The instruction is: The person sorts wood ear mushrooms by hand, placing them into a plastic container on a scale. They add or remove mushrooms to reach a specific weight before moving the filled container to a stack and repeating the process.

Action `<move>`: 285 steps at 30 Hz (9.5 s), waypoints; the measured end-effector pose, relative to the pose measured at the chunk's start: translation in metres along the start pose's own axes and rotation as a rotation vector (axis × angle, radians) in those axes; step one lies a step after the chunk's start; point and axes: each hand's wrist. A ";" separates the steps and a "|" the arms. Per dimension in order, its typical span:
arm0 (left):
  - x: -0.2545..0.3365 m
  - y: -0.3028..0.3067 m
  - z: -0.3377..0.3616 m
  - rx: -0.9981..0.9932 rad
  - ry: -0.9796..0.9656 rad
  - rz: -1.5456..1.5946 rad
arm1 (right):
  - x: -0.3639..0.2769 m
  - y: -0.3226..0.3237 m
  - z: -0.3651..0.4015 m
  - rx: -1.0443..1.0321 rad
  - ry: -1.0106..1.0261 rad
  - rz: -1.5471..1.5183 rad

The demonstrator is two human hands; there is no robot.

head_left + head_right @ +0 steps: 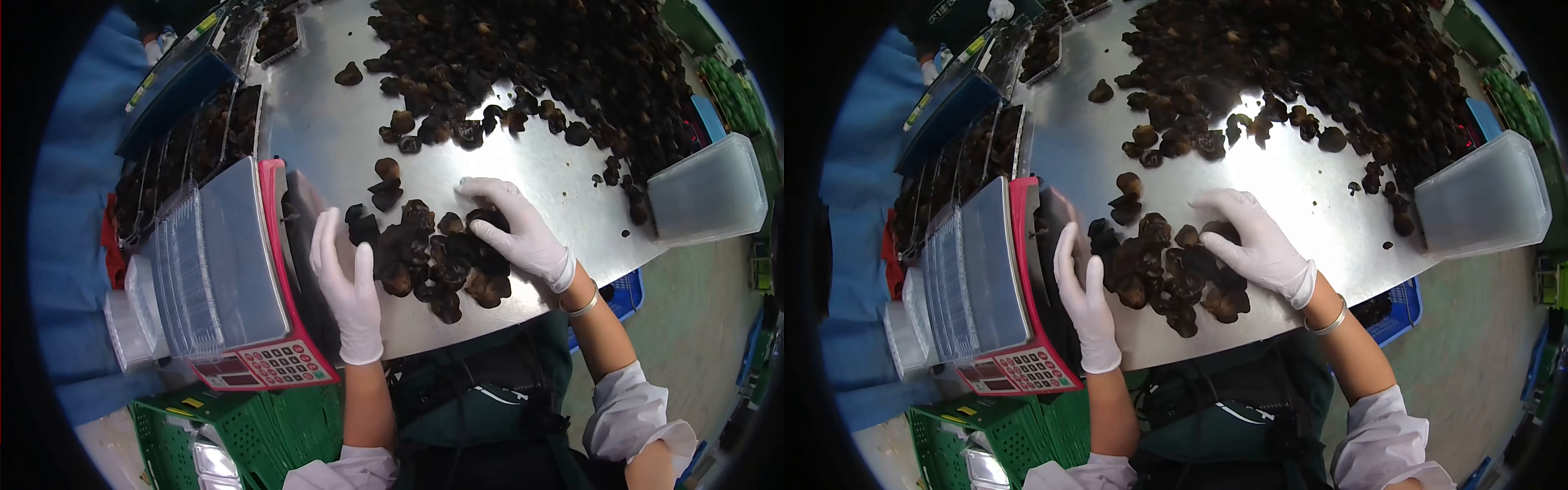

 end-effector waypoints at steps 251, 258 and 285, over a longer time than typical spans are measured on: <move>0.021 -0.008 0.051 -0.307 -0.010 -0.197 | -0.047 0.018 -0.083 -0.096 -0.342 -0.507; 0.017 -0.007 0.051 -0.296 -0.067 -0.135 | -0.141 -0.065 -0.145 -0.156 0.232 -0.379; 0.016 0.002 0.050 -0.343 -0.093 -0.041 | -0.154 -0.016 -0.098 0.051 -0.138 -0.436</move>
Point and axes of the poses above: each hand's wrist, its own z-axis away from the middle knuckle, its own y-axis out of the back of the hand, x = y × z, and after that the axes turned 5 degrees about -x, right-handed
